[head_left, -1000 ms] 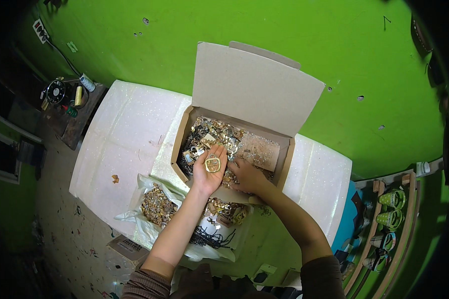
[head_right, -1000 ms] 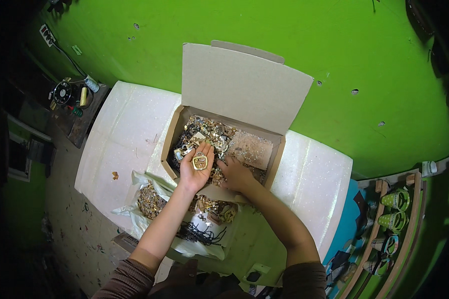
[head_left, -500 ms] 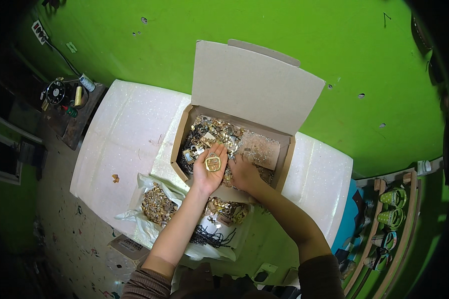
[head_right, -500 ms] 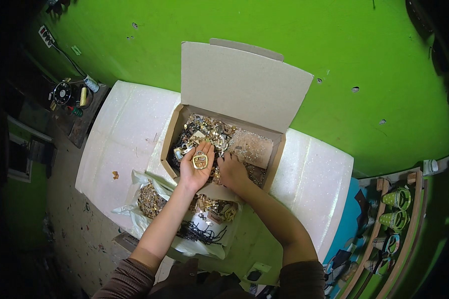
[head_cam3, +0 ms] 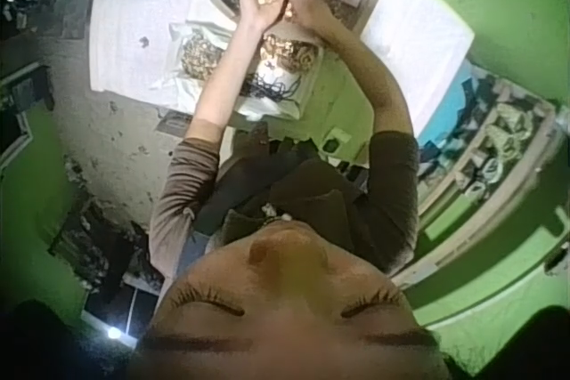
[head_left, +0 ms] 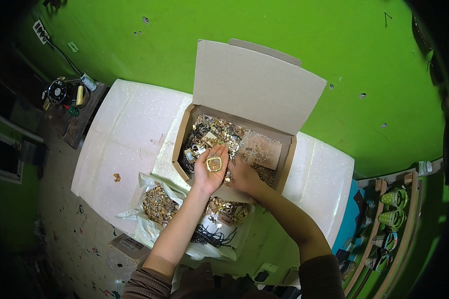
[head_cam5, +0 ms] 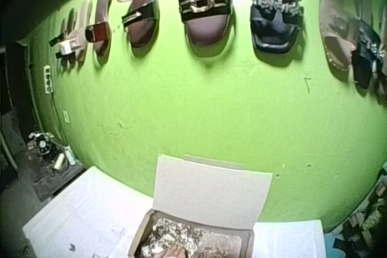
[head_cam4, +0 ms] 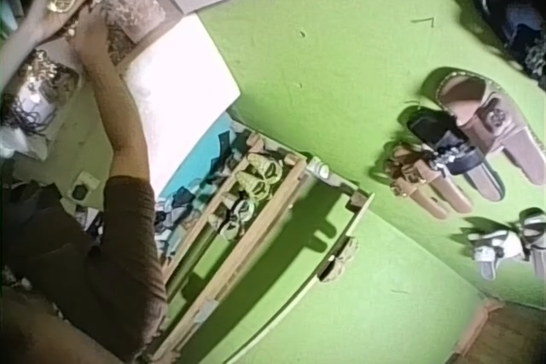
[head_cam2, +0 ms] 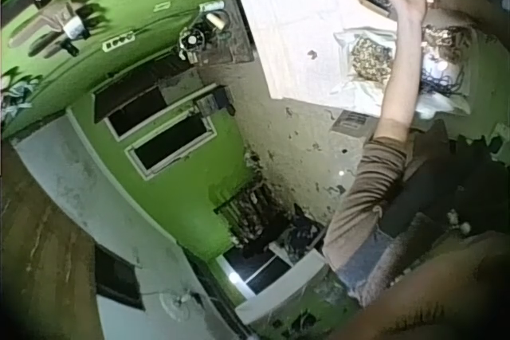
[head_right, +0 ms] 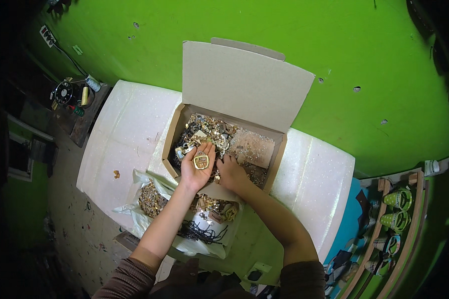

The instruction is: Manually sorting various metal shoe accessories and buckles from a large box into smaller containers.

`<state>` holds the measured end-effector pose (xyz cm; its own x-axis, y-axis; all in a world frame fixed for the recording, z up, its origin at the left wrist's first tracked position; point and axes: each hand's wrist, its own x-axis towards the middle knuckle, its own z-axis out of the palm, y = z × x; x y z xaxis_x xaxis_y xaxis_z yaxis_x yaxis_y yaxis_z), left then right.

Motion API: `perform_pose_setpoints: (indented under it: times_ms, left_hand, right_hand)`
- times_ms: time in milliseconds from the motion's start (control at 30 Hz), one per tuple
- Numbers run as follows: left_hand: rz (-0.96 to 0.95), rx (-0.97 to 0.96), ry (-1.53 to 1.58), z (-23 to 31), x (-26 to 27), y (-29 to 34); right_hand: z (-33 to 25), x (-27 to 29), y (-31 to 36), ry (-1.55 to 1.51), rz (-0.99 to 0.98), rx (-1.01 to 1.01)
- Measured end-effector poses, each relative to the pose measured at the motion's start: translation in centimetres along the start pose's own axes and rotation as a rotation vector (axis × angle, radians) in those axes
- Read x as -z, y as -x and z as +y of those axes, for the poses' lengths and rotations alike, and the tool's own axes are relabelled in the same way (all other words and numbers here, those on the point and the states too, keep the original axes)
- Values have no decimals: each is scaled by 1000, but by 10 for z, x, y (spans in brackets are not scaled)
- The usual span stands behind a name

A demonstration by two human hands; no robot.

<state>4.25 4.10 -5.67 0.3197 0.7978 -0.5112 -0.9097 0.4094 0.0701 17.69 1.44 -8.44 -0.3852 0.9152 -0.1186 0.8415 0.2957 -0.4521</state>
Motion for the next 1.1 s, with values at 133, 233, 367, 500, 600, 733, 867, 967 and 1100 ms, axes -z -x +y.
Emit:
perform_pose_setpoints:
  times_ms: [133,233,367,500,600,733,867,967,1100]
  left_hand:
    - [-2,-4,-1,2,0,-1]
    - [12,-6,-11,0,-2,1]
    - [12,-3,-9,1,-1,0]
    - [11,-8,-18,1,1,0]
    - [10,-9,-19,1,2,-1]
    - [24,-15,-28,1,2,0]
    - [73,4,-97,1,5,-1]
    - [82,43,-186,0,7,-2]
    - [-77,59,-175,6,16,-5]
  right_hand:
    - [-3,2,-1,23,27,-30]
    - [-2,2,1,48,68,-20]
    - [-4,0,0,49,-40,-24]
    - [5,-4,-3,5,-10,-4]
    - [18,3,-9,-168,-29,-46]
    - [24,41,-14,-465,70,-114]
    - [-6,91,-17,-757,-103,-373]
    - [-27,109,-20,-811,-118,-129]
    - [-20,85,-31,-756,-70,195]
